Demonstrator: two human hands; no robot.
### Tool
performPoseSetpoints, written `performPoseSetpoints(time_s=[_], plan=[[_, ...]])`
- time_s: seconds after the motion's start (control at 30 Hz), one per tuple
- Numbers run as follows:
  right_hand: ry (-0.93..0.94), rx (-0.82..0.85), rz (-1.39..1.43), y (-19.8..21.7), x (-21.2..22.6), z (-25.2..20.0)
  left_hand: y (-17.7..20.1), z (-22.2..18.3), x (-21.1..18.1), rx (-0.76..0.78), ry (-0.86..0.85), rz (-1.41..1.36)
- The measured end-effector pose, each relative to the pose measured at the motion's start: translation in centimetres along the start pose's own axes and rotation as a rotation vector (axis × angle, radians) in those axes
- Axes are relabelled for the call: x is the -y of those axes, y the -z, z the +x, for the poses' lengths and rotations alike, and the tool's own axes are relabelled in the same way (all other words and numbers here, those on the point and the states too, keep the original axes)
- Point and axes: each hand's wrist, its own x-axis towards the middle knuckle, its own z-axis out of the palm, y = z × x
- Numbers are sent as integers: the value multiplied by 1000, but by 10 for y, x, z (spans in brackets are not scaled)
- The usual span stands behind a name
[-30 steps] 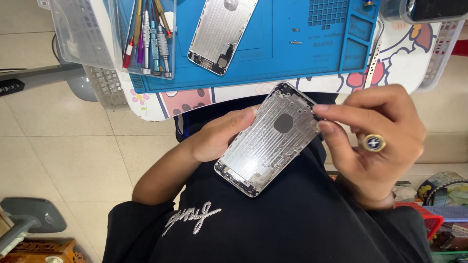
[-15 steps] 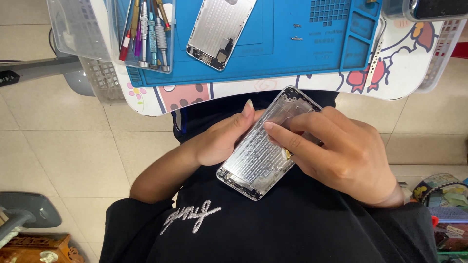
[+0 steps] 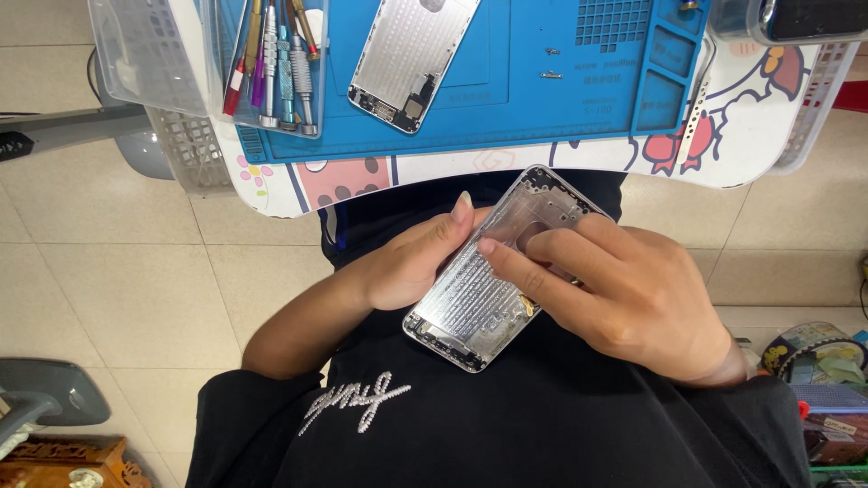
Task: Dismantling and repairing components of a mobile phone chassis using a screwdriver.
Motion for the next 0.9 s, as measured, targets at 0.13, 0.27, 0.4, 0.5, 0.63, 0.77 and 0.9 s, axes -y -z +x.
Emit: performPoseSetpoints(time_s=[0.13,0.27,0.4,0.5,0.63,0.77,0.9], plan=[[8,7,0,0,-2,1,-1,-1,-1,21,-13,-56],[14,8,-4,0,0,2,-2,-2,0,4,-6,-13],[22,-7,-7,-3,-1,1,-4,-3,-6,-2,0,3],[45,24,-15,-6,-3,-4,-3,-2,-3,-10,5,-9],[68,-10,17,-4,-2,2,-3,-2,-2,-13,-3,-30],[-18,-98,113,-6,1,3,-4,-2,-4,2,16,-5],[-135,-93,135,-10,3,6,-4,0,-6,33,-14,67]])
